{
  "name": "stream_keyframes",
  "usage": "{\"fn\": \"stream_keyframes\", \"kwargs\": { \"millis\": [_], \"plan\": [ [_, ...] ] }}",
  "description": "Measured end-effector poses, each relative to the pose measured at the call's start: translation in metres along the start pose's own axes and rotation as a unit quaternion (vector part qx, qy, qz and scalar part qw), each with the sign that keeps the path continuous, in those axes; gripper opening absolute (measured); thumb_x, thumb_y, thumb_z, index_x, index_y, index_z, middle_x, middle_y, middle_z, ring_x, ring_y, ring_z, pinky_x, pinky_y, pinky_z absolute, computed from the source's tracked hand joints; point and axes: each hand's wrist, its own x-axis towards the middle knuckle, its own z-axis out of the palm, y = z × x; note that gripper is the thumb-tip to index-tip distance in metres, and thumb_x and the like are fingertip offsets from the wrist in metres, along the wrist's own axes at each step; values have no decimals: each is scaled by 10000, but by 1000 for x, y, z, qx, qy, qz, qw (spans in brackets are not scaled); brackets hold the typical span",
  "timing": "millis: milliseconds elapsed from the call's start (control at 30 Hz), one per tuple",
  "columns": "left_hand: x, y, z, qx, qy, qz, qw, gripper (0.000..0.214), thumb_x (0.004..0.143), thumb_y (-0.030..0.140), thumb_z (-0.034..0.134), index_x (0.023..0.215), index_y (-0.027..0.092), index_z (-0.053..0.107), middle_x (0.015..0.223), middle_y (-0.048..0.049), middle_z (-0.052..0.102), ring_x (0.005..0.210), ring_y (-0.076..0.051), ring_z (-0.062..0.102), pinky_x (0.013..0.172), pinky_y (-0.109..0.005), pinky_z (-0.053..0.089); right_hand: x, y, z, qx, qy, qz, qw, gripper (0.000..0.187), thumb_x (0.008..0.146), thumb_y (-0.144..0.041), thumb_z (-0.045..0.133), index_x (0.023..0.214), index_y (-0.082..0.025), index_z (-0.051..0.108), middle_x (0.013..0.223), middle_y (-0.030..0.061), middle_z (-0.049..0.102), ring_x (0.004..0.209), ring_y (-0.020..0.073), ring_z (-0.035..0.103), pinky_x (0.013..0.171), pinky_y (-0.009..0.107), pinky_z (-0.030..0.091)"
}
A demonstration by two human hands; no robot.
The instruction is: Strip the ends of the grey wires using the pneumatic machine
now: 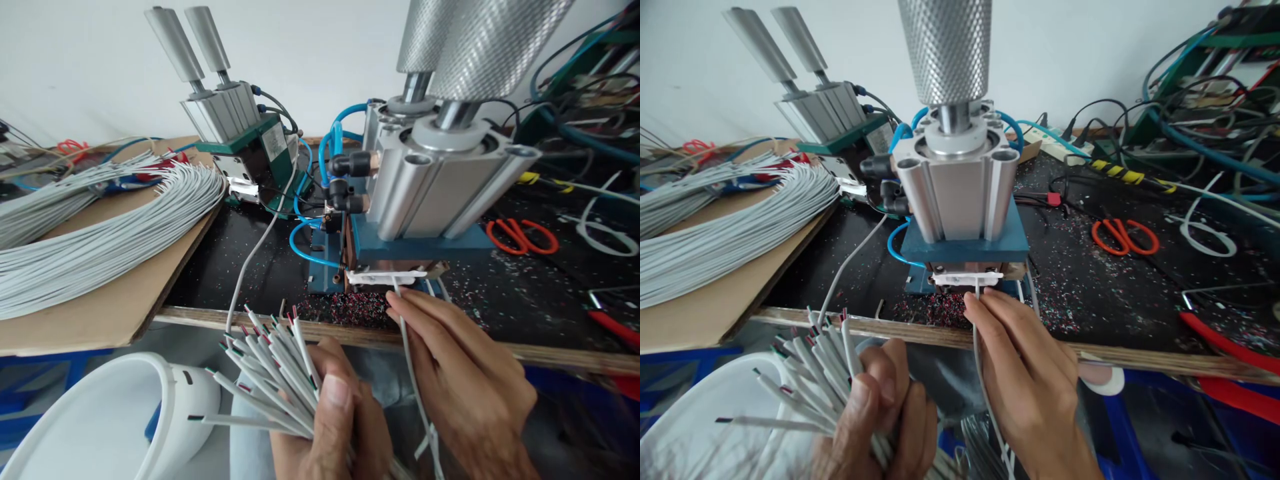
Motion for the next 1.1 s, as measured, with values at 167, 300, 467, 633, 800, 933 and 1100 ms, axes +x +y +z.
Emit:
{"fn": "stream_keyframes", "kwargs": {
  "millis": [167, 300, 467, 633, 800, 933, 1100],
  "plan": [
    [-1, -1, -1, 4, -8, -2, 1000, 131, 519, 361, 489, 449, 264, 435, 385, 77, 285, 233, -43, 191, 246, -256, 83, 1, 0, 0, 4, -1, -12, 1000, 420, 590, -68, 483, 970, -230, 410, 951, -51, 515, 863, 123, 465, 753, 230, 408],
    [-1, -2, -1, 3, -12, 4, 1000, 148, 530, 354, 482, 440, 250, 428, 386, 77, 279, 228, -36, 204, 241, -255, 83, 1, -1, -1, 7, -5, -12, 1000, 426, 584, -65, 493, 969, -229, 410, 942, -48, 519, 867, 117, 460, 769, 238, 401],
    [0, -3, -1, 7, -21, 22, 1000, 132, 534, 371, 465, 459, 269, 429, 376, 80, 281, 202, -43, 190, 214, -262, 69, -4, -1, 4, 28, 17, 21, 999, 447, 603, -57, 470, 991, -257, 372, 966, -46, 500, 888, 123, 444, 783, 277, 395],
    [-1, -3, 0, 10, 5, 2, 1000, 144, 535, 348, 479, 447, 250, 419, 386, 84, 296, 219, -36, 221, 240, -248, 88, -7, 3, 9, 22, 6, 22, 999, 454, 593, -51, 472, 994, -239, 374, 988, -40, 483, 911, 123, 427, 801, 268, 383],
    [2, -4, -5, 97, 36, 11, 995, 32, 577, 318, 454, 585, 287, 455, 338, 92, 373, 163, -41, 219, 209, -236, 122, -12, -1, -3, -27, 3, 7, 1000, 427, 602, -109, 442, 989, -278, 376, 982, -72, 500, 907, 122, 443, 786, 224, 393],
    [7, -6, -6, 191, 21, 10, 981, 141, 558, 309, 479, 693, 266, 481, 267, 98, 352, 193, -54, 231, 220, -211, 145, -21, -9, -16, -75, 8, -72, 995, 394, 578, -228, 400, 966, -299, 405, 942, -51, 538, 868, 150, 475, 736, 189, 416],
    [4, -3, 4, 178, 46, 43, 982, 156, 436, 234, 584, 581, 231, 525, 573, -2, 574, 417, -110, 437, 468, -274, 387, -35, -8, -15, -1, 43, -178, 983, 304, 558, -312, 422, 856, -350, 471, 746, -51, 614, 737, 142, 538, 602, 170, 473]
  ]
}}
